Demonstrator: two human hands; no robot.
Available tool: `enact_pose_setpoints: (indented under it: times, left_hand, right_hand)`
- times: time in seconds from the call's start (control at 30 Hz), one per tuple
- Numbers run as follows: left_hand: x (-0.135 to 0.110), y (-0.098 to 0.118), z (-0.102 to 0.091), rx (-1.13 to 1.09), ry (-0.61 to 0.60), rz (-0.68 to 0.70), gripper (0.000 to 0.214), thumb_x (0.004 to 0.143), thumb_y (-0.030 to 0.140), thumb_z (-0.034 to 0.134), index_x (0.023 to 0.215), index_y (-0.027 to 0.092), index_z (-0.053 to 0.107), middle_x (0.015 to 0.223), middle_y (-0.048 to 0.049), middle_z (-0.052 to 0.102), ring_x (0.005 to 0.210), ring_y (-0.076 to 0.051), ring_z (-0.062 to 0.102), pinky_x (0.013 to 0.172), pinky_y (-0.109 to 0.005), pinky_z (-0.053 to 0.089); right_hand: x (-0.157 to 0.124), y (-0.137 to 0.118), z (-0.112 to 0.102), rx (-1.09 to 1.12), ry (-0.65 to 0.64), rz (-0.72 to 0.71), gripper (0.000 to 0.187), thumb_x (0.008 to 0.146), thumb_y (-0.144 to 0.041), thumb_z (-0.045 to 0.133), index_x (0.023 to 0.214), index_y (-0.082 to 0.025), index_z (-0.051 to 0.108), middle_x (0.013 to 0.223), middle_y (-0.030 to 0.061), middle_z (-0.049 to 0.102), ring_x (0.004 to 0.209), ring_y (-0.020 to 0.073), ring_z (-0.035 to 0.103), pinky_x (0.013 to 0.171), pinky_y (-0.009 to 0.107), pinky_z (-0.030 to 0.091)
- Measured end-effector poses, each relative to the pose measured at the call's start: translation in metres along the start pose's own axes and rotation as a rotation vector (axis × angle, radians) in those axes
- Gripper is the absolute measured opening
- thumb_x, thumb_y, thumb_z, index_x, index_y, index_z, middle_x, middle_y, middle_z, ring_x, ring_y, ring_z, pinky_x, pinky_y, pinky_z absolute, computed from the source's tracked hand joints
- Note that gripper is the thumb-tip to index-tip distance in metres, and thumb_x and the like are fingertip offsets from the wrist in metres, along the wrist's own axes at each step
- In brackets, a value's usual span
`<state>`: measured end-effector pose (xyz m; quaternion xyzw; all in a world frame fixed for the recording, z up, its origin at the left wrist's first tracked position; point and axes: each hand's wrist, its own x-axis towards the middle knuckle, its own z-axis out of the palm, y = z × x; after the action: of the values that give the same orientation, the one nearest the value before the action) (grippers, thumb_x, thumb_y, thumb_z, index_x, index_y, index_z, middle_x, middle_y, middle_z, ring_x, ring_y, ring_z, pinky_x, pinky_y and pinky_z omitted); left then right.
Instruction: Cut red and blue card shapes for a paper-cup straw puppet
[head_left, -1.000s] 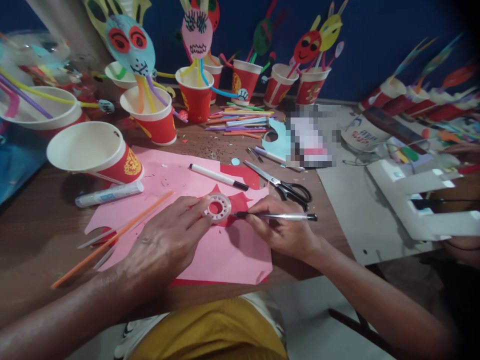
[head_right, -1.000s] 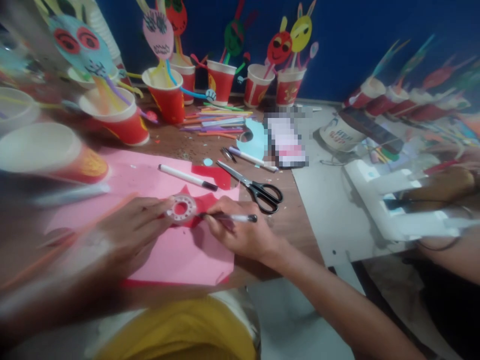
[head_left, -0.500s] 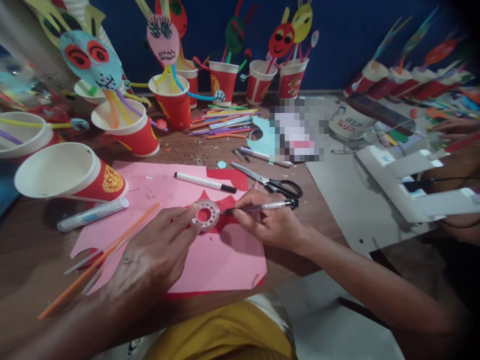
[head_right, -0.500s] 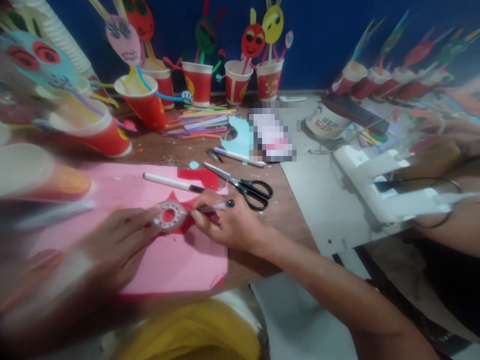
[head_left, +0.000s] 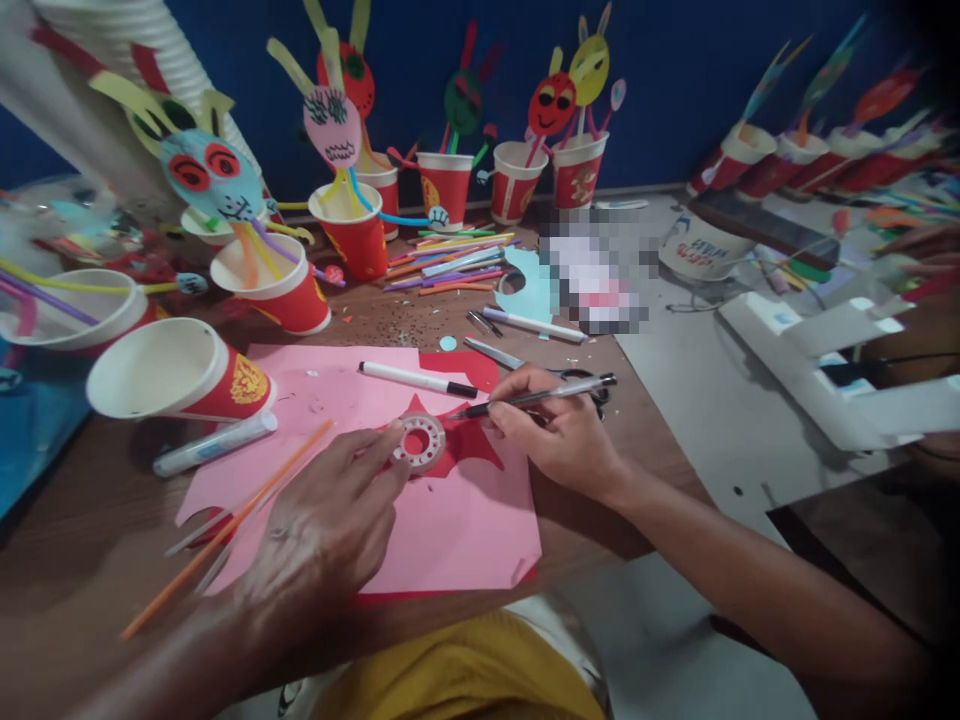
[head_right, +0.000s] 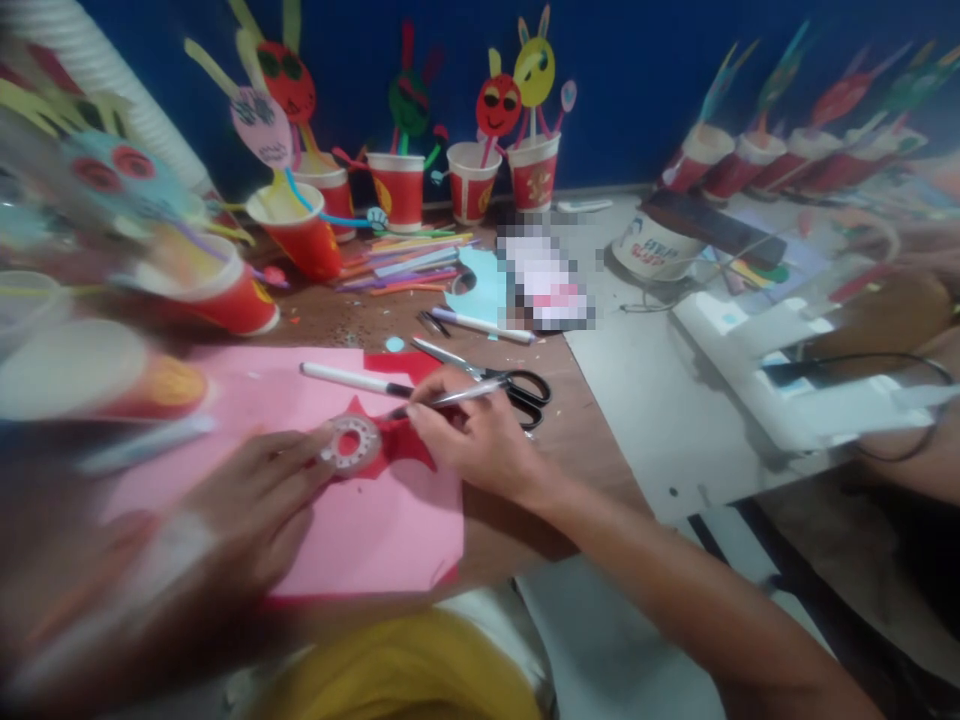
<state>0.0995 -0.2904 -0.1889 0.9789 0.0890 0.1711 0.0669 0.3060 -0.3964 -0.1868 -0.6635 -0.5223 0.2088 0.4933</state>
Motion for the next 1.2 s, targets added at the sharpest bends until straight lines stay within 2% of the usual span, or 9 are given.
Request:
enact_pose_setpoints:
  times: [0.13,0.27,0.43,0.53,0.63,0.73,0.83,1.03,1.2]
  left_hand:
    - [0.004,0.007,-0.01,0.025,-0.08,-0.04,0.042,0.07,0.005,0.044,0.109,0.014,0.054,0.115,-0.0122,0.054,0.102,-0.026,0.047,0.085,-0.042,0.043]
    - [0.003,0.013,-0.016,0.037,-0.188,-0.083,0.048,0.071,0.007,0.045,0.119,0.018,0.047,0.121,-0.0124,0.048,0.106,-0.027,0.044,0.084,-0.043,0.043]
    - [0.002,0.018,-0.019,0.032,-0.206,-0.102,0.04,0.075,0.01,0.044,0.115,0.015,0.049,0.119,-0.0137,0.047,0.107,-0.027,0.041,0.086,-0.044,0.039]
    - [0.0,0.02,-0.016,0.037,-0.16,-0.11,0.038,0.075,0.011,0.045,0.112,0.015,0.05,0.118,-0.0133,0.048,0.107,-0.027,0.041,0.087,-0.043,0.039]
    - [-0.002,0.02,-0.013,0.061,-0.132,-0.116,0.034,0.075,0.014,0.045,0.108,0.014,0.052,0.117,-0.0133,0.047,0.108,-0.028,0.04,0.087,-0.043,0.038]
    - [-0.002,0.023,-0.013,0.082,-0.158,-0.14,0.031,0.076,0.015,0.044,0.105,0.015,0.054,0.115,-0.0128,0.049,0.107,-0.027,0.04,0.086,-0.044,0.038]
    - [0.0,0.028,-0.018,0.106,-0.19,-0.184,0.029,0.077,0.014,0.042,0.103,0.014,0.055,0.114,-0.0127,0.05,0.107,-0.027,0.04,0.087,-0.046,0.035]
    - [-0.002,0.041,-0.012,0.192,-0.18,-0.251,0.039,0.079,0.017,0.04,0.116,0.011,0.048,0.127,-0.0126,0.043,0.116,-0.029,0.031,0.091,-0.046,0.029]
    - [-0.008,0.061,0.001,0.23,-0.164,-0.328,0.045,0.079,0.019,0.039,0.122,0.007,0.043,0.123,-0.0132,0.048,0.11,-0.028,0.038,0.088,-0.044,0.031]
  right_hand:
    - [0.0,0.002,0.001,0.058,0.01,0.118,0.004,0.079,-0.02,0.052,0.082,-0.017,0.053,0.067,-0.0007,0.059,0.058,0.0113,0.058,0.052,0.02,0.047]
    - [0.003,-0.001,-0.002,0.184,-0.008,0.162,0.006,0.082,-0.024,0.051,0.084,-0.018,0.051,0.068,-0.0001,0.06,0.063,0.0131,0.061,0.059,0.023,0.049]
    - [0.013,-0.016,0.001,0.335,-0.024,0.188,0.011,0.084,-0.03,0.048,0.086,-0.019,0.05,0.072,-0.0001,0.061,0.065,0.0118,0.061,0.063,0.024,0.051]
    - [0.017,-0.023,0.011,0.396,-0.053,0.181,0.013,0.085,-0.031,0.046,0.091,-0.02,0.047,0.068,-0.0007,0.062,0.064,0.0129,0.061,0.062,0.026,0.051]
    - [0.016,-0.024,0.024,0.309,-0.101,0.187,0.017,0.085,-0.033,0.044,0.093,-0.019,0.047,0.07,0.0009,0.062,0.063,0.0133,0.06,0.059,0.026,0.051]
    - [0.014,-0.018,0.032,0.174,-0.14,0.202,0.018,0.085,-0.034,0.044,0.091,-0.019,0.049,0.07,0.0015,0.061,0.063,0.0139,0.06,0.059,0.025,0.051]
    - [0.013,-0.014,0.034,0.158,-0.146,0.197,0.017,0.085,-0.035,0.043,0.09,-0.02,0.049,0.068,0.0008,0.061,0.063,0.0143,0.06,0.06,0.025,0.051]
    - [0.013,-0.012,0.036,0.177,-0.136,0.192,0.015,0.085,-0.035,0.044,0.09,-0.021,0.047,0.067,0.0002,0.061,0.063,0.0152,0.062,0.063,0.027,0.052]
    - [0.009,-0.008,0.036,0.03,-0.112,0.139,0.016,0.085,-0.035,0.044,0.092,-0.021,0.048,0.071,0.0007,0.061,0.067,0.0152,0.06,0.073,0.031,0.049]
